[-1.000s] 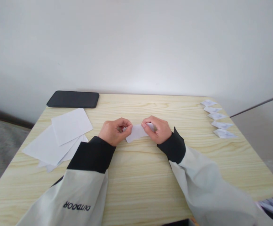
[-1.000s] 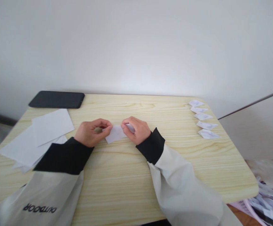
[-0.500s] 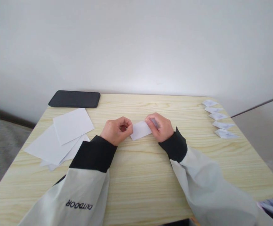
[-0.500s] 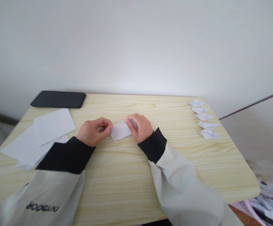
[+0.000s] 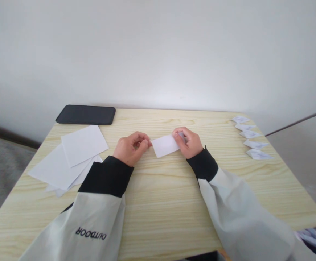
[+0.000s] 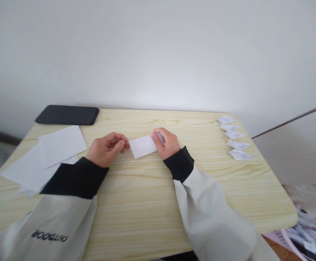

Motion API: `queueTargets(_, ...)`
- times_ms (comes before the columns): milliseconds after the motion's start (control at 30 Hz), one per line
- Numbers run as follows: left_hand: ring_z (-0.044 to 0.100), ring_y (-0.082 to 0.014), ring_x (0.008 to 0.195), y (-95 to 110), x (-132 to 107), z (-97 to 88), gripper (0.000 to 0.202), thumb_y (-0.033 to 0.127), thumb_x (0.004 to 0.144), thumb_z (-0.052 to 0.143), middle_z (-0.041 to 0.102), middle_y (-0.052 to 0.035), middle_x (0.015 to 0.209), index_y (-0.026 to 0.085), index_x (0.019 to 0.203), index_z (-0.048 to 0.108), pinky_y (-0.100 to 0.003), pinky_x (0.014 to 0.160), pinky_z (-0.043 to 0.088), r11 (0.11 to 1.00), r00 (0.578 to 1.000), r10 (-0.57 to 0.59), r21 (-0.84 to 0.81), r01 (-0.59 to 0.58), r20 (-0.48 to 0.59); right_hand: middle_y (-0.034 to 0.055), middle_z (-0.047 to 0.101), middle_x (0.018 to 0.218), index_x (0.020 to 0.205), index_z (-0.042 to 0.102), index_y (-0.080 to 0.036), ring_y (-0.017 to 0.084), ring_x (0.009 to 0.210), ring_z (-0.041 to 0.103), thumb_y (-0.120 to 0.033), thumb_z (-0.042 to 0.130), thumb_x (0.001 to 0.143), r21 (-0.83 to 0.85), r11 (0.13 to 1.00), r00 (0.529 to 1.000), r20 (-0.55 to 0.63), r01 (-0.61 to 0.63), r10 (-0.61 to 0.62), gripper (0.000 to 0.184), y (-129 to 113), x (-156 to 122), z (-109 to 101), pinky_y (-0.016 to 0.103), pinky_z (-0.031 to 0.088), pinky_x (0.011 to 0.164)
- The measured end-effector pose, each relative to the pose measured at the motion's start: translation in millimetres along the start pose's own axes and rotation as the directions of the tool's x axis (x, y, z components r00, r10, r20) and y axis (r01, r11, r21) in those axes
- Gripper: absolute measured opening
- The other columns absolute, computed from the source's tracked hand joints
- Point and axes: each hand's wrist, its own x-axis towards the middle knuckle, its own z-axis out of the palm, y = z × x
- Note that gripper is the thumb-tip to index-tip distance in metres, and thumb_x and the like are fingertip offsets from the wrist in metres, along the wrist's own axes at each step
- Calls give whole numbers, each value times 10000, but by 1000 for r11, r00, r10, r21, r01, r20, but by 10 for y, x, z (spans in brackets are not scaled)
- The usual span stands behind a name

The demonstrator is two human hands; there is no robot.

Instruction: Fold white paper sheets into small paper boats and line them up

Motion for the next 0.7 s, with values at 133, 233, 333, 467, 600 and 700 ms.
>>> queueTargets(133,627,-138,635,-16,13,21,300,402,817,530,711,-46,785,143,936,624,-233,583,488,996,996,51,69,-56,70,10,653,703,818,620,-176,111,573,565,-312,507,871,53,999,989,146,5,-13,184,-137,-35,61,222,429,563)
queueTargets(233,611,-131,628,-25,18,37,277,417,811,550,705,-10,750,178,881,672,-221,578,460,966,976,110,212,-150,190,-14,632,651,813,632,-186,92,507,517,-328,539,858,78,997,983,185,-24,10,176,-198,-68,114,214,405,519)
queueTargets(333,623,-150,707,-45,27,39,278,395,845,512,717,-22,829,189,894,691,-249,658,468,936,978,144,299,-183,149,-24,603,601,835,640,-181,91,491,502,-369,593,818,102,989,982,166,-108,90,194,-190,-84,148,214,408,507)
queueTargets(467,596,-191,785,-104,57,32,272,372,853,514,689,-49,810,185,859,712,-311,750,465,872,966,242,416,-258,91,-13,616,628,844,638,-174,100,524,530,-353,651,757,139,971,979,87,-193,183,199,-143,-90,185,226,441,533)
queueTargets(600,564,-199,803,-143,80,34,249,355,845,535,631,-61,802,174,834,706,-341,780,459,839,959,271,468,-277,83,15,650,693,849,657,-157,107,545,544,-314,691,721,138,965,975,24,-224,223,206,-118,-95,205,249,474,563)
queueTargets(700,556,-200,799,-137,85,36,220,326,839,541,617,-55,782,167,801,688,-348,785,457,846,966,241,468,-254,88,25,660,740,863,684,-173,116,586,559,-276,683,733,105,986,990,72,-132,125,165,-108,-90,187,265,492,608)
